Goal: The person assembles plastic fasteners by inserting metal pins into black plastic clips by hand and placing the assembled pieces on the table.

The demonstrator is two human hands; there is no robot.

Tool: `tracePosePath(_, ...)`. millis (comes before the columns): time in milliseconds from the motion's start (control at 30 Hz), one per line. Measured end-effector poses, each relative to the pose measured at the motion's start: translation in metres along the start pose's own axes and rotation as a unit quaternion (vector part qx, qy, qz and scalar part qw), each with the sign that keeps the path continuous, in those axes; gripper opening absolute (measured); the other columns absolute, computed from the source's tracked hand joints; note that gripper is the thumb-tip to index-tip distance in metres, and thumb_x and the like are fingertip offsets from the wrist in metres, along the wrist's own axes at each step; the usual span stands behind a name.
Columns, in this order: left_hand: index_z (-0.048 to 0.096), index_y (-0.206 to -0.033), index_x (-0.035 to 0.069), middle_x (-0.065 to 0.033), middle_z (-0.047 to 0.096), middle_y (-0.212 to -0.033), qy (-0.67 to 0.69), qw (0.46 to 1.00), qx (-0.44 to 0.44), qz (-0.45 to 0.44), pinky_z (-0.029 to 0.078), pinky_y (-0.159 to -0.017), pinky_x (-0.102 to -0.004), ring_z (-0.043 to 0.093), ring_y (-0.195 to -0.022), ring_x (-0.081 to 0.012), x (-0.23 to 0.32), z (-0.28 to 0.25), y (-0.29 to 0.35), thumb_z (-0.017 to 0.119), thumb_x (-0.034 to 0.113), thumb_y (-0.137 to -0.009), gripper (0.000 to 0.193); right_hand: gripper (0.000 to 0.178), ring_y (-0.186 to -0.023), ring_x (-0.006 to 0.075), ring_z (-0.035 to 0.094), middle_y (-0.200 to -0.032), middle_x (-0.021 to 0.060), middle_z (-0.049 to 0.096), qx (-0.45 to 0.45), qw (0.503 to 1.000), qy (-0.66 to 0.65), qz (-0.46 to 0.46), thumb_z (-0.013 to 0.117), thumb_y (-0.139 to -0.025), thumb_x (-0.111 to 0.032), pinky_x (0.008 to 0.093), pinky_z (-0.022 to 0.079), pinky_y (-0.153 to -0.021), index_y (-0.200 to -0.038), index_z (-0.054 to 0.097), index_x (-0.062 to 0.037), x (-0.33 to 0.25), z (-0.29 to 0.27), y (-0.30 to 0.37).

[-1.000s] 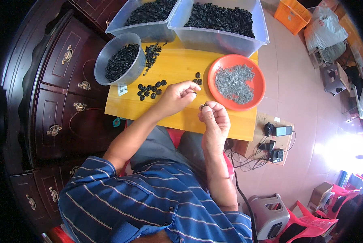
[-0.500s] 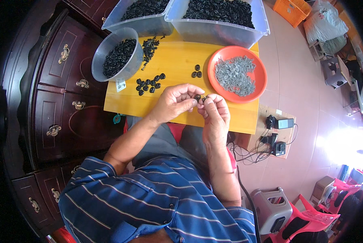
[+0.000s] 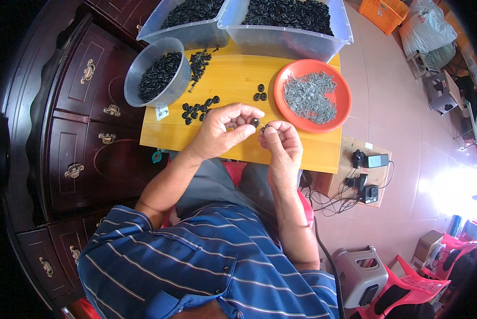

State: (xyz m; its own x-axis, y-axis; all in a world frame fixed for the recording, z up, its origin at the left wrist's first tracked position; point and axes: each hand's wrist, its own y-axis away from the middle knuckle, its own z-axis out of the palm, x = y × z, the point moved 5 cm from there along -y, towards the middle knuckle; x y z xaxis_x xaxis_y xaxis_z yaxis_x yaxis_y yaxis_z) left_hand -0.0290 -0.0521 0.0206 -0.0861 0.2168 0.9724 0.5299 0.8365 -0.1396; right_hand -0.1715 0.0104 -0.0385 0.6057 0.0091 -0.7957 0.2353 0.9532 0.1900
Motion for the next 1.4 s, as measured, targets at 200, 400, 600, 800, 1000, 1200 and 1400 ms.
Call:
tracePosePath(200,0.069,-0.117,0.002,0.0024,0.065,-0.091,-0.035,0.999,-0.005,0.005,0.049,-0.069,-0.0191,0.056,-0.075,-0.0019,0.002,-0.002,0.001,0.069,0.0,-0.091,0.027,0.009,-0.081,0.0084,0.06,-0.091,0.0,0.065,-0.006,1.0,0.023,-0.008,0.065,-0.099,-0.008,0.0242,0.049,-0.078,-0.107,0.063,-0.0041,0.0,0.002,0.001)
tracePosePath(400,0.07,-0.116,0.003,0.0022,0.065,-0.091,-0.065,0.998,-0.006,0.016,0.048,-0.069,-0.0195,0.056,-0.075,-0.0027,0.003,-0.004,0.001,0.069,-0.001,-0.09,0.027,0.008,-0.077,0.008,0.058,-0.089,-0.0001,0.063,-0.013,0.998,0.05,-0.03,0.064,-0.099,-0.008,0.0222,0.047,-0.075,-0.106,0.063,-0.0038,-0.003,0.006,0.002)
tracePosePath(600,0.07,-0.117,0.003,0.002,0.065,-0.093,-0.049,0.999,-0.011,0.007,0.049,-0.069,-0.0198,0.056,-0.076,-0.0025,0.001,-0.004,0.003,0.068,-0.001,-0.091,0.026,0.009,-0.079,0.0076,0.058,-0.09,-0.0001,0.064,-0.012,0.998,0.056,-0.031,0.064,-0.099,-0.007,0.0227,0.048,-0.076,-0.106,0.063,-0.0034,-0.003,0.005,0.003)
tracePosePath(800,0.066,-0.12,0.0,0.0023,0.064,-0.095,0.106,0.993,-0.016,-0.05,0.051,-0.073,-0.0198,0.06,-0.08,-0.0026,-0.016,-0.002,0.003,0.064,-0.001,-0.095,0.026,0.009,-0.081,0.0078,0.059,-0.091,0.0005,0.065,-0.007,0.998,0.051,-0.027,0.065,-0.099,-0.007,0.0232,0.049,-0.078,-0.107,0.063,-0.0034,-0.004,0.005,0.004)
tracePosePath(1000,0.065,-0.121,0.001,0.0006,0.064,-0.096,0.222,0.97,-0.032,-0.094,0.051,-0.072,-0.0204,0.06,-0.08,-0.0048,-0.028,-0.002,0.004,0.064,0.001,-0.095,0.027,0.009,-0.08,0.0081,0.06,-0.091,0.0004,0.065,-0.001,0.999,0.043,-0.027,0.065,-0.099,-0.007,0.0234,0.049,-0.078,-0.107,0.063,-0.0035,-0.004,0.003,0.003)
tracePosePath(1200,0.063,-0.115,0.002,-0.0023,0.066,-0.096,0.25,0.961,-0.02,-0.114,0.052,-0.071,-0.0228,0.062,-0.079,-0.0074,-0.034,0.006,0.006,0.064,0.003,-0.095,0.02,0.008,-0.081,0.0092,0.06,-0.093,0.0021,0.065,0.019,0.999,-0.04,-0.018,0.063,-0.1,-0.008,0.0235,0.049,-0.078,-0.107,0.063,-0.0047,-0.002,-0.004,-0.001)
tracePosePath(1400,0.062,-0.108,0.001,-0.0009,0.067,-0.092,0.228,0.967,-0.062,-0.099,0.055,-0.075,-0.0242,0.065,-0.084,-0.0062,-0.037,0.061,0.02,0.066,-0.002,-0.094,0.015,0.006,-0.082,0.0094,0.058,-0.091,0.0029,0.063,0.051,0.991,-0.124,-0.028,0.062,-0.101,-0.009,0.0221,0.049,-0.075,-0.105,0.061,-0.0049,0.002,-0.016,-0.007)
